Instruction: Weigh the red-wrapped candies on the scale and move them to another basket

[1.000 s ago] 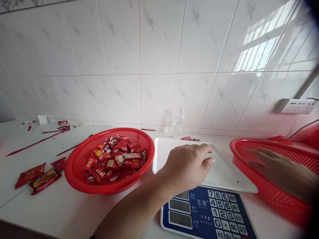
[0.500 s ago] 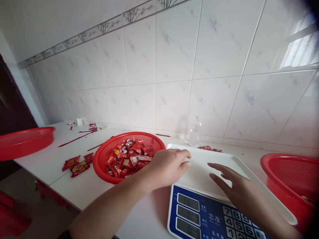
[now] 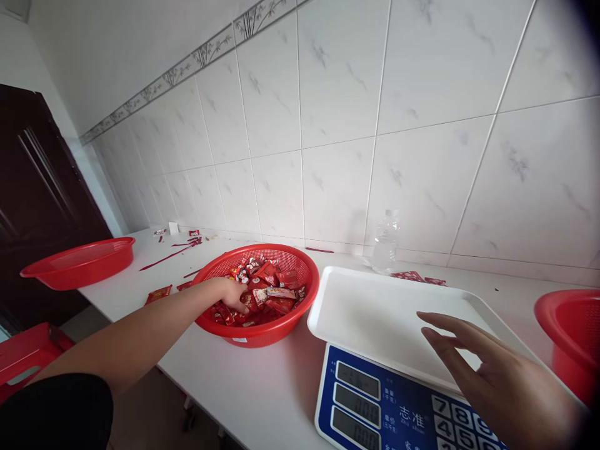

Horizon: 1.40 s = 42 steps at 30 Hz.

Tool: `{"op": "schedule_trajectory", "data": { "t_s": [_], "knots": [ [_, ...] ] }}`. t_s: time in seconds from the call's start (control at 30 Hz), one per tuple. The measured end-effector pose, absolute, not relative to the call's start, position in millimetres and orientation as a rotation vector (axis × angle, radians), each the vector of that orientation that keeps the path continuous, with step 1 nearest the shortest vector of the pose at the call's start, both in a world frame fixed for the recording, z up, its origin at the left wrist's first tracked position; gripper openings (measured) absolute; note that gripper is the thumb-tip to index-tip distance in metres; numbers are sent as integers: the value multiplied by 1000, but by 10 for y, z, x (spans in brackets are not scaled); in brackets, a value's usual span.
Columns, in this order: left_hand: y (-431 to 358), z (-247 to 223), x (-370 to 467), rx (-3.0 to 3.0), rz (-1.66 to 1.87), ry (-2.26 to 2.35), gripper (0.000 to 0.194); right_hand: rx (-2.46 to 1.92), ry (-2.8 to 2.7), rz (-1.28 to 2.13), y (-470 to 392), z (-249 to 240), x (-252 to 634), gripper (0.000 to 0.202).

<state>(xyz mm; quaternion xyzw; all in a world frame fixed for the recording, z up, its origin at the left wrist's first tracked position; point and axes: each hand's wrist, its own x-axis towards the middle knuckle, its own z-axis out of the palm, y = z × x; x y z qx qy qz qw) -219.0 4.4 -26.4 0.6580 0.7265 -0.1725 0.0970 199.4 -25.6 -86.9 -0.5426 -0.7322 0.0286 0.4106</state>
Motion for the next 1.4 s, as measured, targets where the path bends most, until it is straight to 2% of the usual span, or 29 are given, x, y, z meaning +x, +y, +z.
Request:
{"op": "schedule_trajectory", "data": {
  "t_s": [0.1,0.17,0.47,0.53,0.67,1.0,1.4],
  "knots": [
    [20,-346,-2201,1823,-641,2126,102,-1355,-1877,70,-235,-872,2014,48],
    [7,-366,-2186,1777,-681,2084,103,-1344,-1898,71,-220,-887,2040,47],
    [-45,-412,-2208,1631,-633,1920,90,-1324,-1893,40,-232,-918,2049,50],
    [-25,-443,-2219,1581,-602,1866,80,-1326,-1887,42,-247,-892,2027,52],
    [42,-488,-2239,1514,-560,1738,47,-1354,-1837,44,-298,-851,1980,55],
    [-71,-402,-2089,1497,-361,1641,14,-1370,-1811,97,-316,-821,1961,61],
    [-118,-225,-2152,1634,20,1684,30,-1365,-1839,121,-297,-840,1991,56]
  ]
}}
